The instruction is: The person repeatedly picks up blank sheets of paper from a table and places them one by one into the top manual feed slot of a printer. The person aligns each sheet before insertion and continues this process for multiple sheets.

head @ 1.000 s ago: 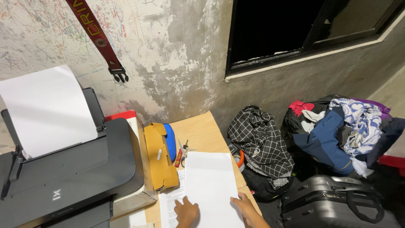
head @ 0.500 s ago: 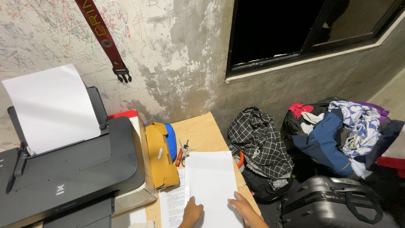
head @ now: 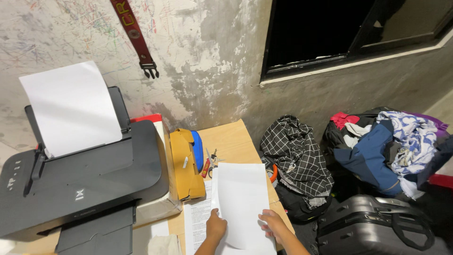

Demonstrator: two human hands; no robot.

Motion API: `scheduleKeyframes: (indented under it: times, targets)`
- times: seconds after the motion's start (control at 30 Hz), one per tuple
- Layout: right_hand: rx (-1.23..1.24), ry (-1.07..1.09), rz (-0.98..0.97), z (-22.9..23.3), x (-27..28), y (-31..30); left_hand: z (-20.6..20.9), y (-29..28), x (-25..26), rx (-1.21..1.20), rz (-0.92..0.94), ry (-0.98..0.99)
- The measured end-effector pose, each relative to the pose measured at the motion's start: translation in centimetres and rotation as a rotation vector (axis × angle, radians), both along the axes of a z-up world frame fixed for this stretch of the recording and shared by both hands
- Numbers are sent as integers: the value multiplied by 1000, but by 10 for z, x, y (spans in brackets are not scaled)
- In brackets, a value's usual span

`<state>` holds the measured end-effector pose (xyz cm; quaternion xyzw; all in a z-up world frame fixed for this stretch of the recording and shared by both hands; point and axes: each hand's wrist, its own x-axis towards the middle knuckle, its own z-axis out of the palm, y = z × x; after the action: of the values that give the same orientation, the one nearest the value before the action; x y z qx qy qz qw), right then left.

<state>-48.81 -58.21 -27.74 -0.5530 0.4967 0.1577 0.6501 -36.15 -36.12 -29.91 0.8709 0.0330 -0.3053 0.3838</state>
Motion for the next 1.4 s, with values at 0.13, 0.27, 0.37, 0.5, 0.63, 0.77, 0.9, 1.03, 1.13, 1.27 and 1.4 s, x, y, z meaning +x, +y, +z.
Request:
scheduleKeyframes:
  times: [0.13,0.27,0.37,0.5,0.63,0.77,0.9,1.03,1.13,1.27,1.4]
  targets:
    - [-82,35,131,10,9,6,-2,9,0,-25,80,15]
    - [-80,-53,253,30,22,27,11,11,-4,-137,85,65]
    - [12,-134,238,44,35,46,19,7,-10,-317,51,164]
    - [-85,-120,304,45,50,62,22,2,-14,-561,-54,333]
    - [-394,-278,359,28,54,62,32,-1,-13,-587,68,497]
    - [-470,-338,459,26,51,67,58,4,-8,-565,206,588]
    - [-277,-543,648,51,51,85,75,5,1,-472,178,536]
    - [52,-308,603,75,51,86,68,4,14,-433,193,346]
    - [27,-280,458,74,55,76,61,12,25,-390,178,276]
    - [-135,-140,268,55,57,54,67,23,37,-555,86,164]
    - [-134,-91,93,42,68,36,95,30,47,-715,97,167]
